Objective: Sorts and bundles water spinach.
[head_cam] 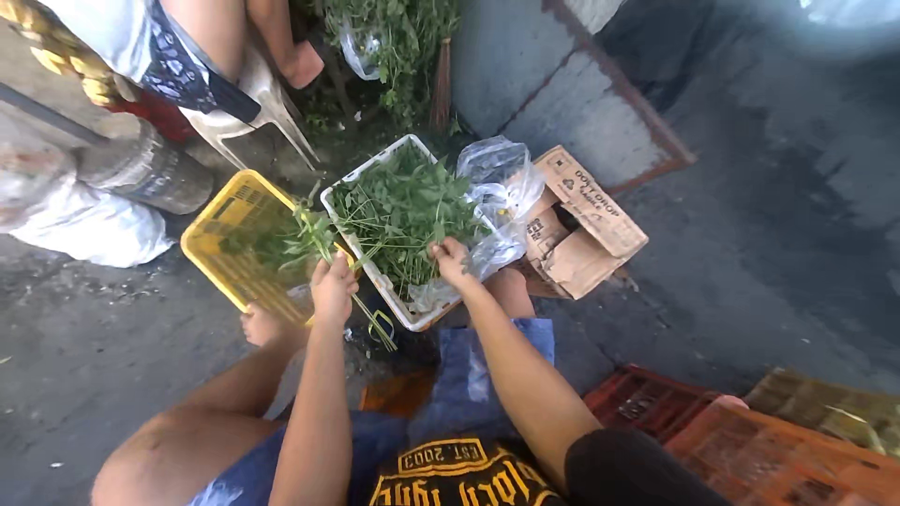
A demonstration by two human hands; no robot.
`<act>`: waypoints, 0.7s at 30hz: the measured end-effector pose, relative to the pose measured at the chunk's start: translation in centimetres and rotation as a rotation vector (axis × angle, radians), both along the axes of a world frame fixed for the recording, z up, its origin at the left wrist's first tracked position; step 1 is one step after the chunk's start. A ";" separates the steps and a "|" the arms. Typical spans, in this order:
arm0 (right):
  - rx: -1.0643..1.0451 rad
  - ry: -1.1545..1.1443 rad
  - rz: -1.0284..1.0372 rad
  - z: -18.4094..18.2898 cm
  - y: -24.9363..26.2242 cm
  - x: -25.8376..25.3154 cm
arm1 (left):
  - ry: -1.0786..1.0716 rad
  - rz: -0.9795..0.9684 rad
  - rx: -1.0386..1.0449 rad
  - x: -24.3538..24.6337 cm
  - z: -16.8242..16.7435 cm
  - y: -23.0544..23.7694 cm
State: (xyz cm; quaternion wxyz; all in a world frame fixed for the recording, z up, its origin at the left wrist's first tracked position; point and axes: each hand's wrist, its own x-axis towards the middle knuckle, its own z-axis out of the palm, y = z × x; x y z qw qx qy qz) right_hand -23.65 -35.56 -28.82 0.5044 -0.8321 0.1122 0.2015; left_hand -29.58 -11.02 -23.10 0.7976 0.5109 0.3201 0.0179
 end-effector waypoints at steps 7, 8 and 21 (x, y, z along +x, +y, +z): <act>0.317 -0.102 0.098 3.3 -0.1 -0.5 | -0.097 -0.288 0.058 3.4 0.6 -5.7; 0.317 -0.110 0.127 3.7 -0.1 -0.5 | -0.104 -0.330 0.085 4.0 0.5 -6.5; 0.584 -0.082 0.220 5.2 -1.1 1.7 | -0.017 -0.426 0.220 7.3 1.1 -8.6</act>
